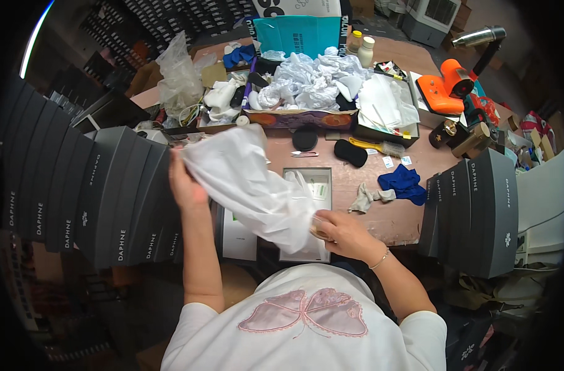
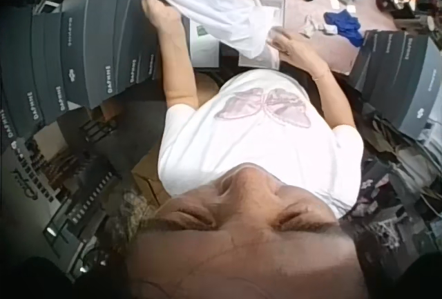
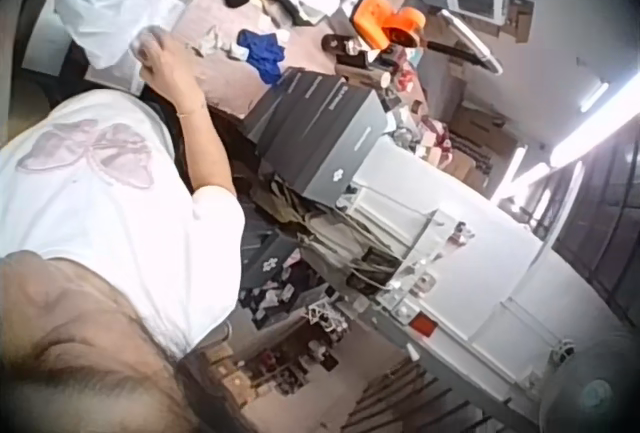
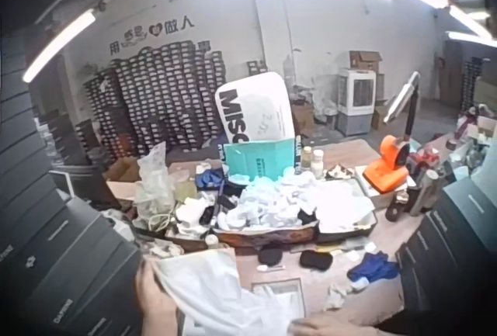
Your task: The person is inspecting and packaging pairs of high-heeled sandals into boxes at a shoe manufacturing facility.
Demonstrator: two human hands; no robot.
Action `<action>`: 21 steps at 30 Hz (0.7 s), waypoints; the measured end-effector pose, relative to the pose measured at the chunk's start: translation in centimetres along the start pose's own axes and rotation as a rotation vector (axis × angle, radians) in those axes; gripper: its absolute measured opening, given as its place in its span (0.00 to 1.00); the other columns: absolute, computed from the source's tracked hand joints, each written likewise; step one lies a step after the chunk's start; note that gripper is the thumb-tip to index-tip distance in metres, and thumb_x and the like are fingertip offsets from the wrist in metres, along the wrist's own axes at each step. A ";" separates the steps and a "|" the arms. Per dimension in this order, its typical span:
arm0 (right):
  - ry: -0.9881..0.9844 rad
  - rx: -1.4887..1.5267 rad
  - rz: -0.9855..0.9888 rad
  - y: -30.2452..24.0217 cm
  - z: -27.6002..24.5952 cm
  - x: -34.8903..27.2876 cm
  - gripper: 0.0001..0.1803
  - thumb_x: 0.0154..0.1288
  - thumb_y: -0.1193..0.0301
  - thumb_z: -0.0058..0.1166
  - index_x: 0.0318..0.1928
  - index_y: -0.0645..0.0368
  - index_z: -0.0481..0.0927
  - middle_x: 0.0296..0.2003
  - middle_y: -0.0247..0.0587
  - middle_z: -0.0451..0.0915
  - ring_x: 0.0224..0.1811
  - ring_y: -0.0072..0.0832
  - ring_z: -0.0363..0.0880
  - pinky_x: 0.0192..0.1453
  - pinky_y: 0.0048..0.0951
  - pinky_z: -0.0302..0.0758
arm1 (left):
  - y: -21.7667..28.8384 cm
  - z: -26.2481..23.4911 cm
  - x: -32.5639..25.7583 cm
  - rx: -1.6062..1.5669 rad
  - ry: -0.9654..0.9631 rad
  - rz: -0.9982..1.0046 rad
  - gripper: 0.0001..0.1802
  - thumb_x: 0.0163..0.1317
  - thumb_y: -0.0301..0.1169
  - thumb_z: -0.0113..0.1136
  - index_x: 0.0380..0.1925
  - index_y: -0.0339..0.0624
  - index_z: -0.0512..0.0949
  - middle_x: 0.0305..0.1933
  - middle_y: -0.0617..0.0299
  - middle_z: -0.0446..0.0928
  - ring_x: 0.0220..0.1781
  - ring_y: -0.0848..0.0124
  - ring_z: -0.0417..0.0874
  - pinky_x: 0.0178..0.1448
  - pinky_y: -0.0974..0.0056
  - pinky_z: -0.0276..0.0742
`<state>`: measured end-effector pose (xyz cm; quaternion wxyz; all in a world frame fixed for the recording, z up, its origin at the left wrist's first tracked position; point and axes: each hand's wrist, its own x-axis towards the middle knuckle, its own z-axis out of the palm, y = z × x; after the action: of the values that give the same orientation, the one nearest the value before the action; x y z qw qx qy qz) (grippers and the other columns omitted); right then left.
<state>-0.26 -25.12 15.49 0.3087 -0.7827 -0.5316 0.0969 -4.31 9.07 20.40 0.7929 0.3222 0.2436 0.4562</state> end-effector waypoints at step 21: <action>-0.106 0.177 0.048 -3.0 2.3 1.5 0.36 0.53 0.57 0.65 0.60 0.59 0.69 0.58 0.49 0.70 0.59 0.43 0.67 0.61 0.41 0.65 | -11.3 -10.0 -14.0 -0.017 -0.383 -0.987 0.20 0.72 0.41 0.44 0.56 0.40 0.69 0.51 0.52 0.76 0.49 0.62 0.81 0.53 0.56 0.80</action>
<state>-3.07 -22.15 15.72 0.3459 -0.7586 -0.5178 0.1921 -11.29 -4.62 6.68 0.9462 0.2404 0.2135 -0.0363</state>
